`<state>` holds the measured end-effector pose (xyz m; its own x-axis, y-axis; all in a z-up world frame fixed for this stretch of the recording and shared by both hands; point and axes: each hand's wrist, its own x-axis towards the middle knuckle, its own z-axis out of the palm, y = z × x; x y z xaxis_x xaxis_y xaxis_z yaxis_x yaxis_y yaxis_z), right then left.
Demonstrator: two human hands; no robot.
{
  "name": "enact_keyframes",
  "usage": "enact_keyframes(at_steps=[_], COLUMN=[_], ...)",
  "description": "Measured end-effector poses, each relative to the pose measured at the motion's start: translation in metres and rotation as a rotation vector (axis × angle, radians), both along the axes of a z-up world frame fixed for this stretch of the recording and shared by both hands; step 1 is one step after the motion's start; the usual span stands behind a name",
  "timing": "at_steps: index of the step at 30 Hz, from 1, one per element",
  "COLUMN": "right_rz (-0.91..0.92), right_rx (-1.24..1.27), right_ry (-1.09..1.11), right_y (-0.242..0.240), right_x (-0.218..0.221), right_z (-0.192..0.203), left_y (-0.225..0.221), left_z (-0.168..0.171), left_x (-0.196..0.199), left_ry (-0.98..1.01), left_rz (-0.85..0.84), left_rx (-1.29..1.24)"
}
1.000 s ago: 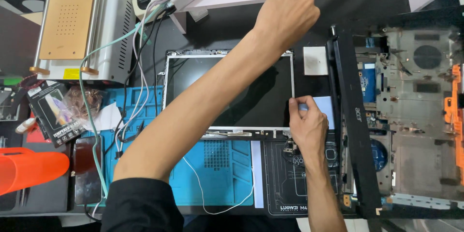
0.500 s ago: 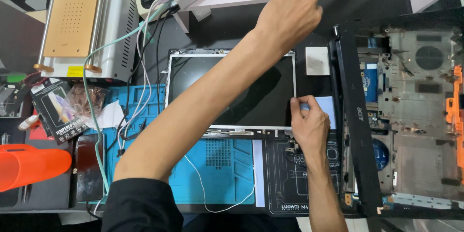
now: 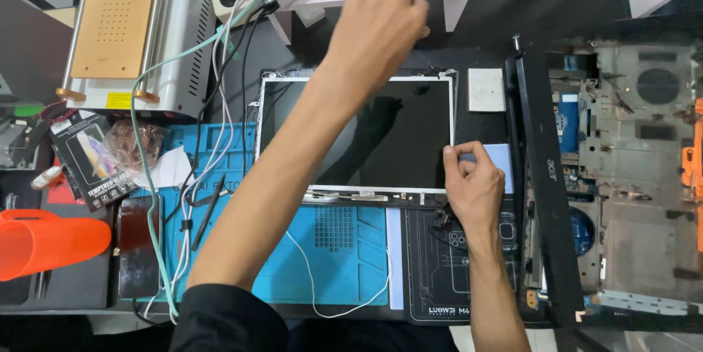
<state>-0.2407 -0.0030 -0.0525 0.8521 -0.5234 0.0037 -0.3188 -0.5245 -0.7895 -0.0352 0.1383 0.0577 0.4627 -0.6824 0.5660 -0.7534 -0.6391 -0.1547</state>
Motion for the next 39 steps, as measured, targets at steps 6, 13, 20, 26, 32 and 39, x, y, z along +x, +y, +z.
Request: enact_keyframes(at_steps=[6, 13, 20, 26, 32, 39], right_rz=[0.014, 0.024, 0.387, 0.553, 0.587, 0.534], right_rx=[0.008, 0.112, 0.670, 0.769, 0.600, 0.513], right_ry=[-0.040, -0.169, -0.315, -0.165, -0.077, -0.021], right_y=[-0.002, 0.002, 0.007, 0.017, 0.019, 0.025], right_x=[-0.003, -0.005, -0.013, -0.017, -0.018, -0.018], right_z=[-0.005, -0.003, -0.005, -0.013, -0.007, -0.003], left_y=[0.084, 0.153, 0.201, 0.195, 0.176, 0.170], left_z=[0.004, -0.051, -0.067, -0.071, -0.075, -0.074], left_x=[-0.078, -0.188, -0.262, -0.265, -0.256, -0.254], left_ry=[0.554, 0.876, 0.810, 0.819, 0.759, 0.784], left_rz=[0.176, 0.398, 0.456, 0.413, 0.305, 0.289], left_rx=[-0.349, -0.730, -0.927, -0.904, -0.873, -0.898])
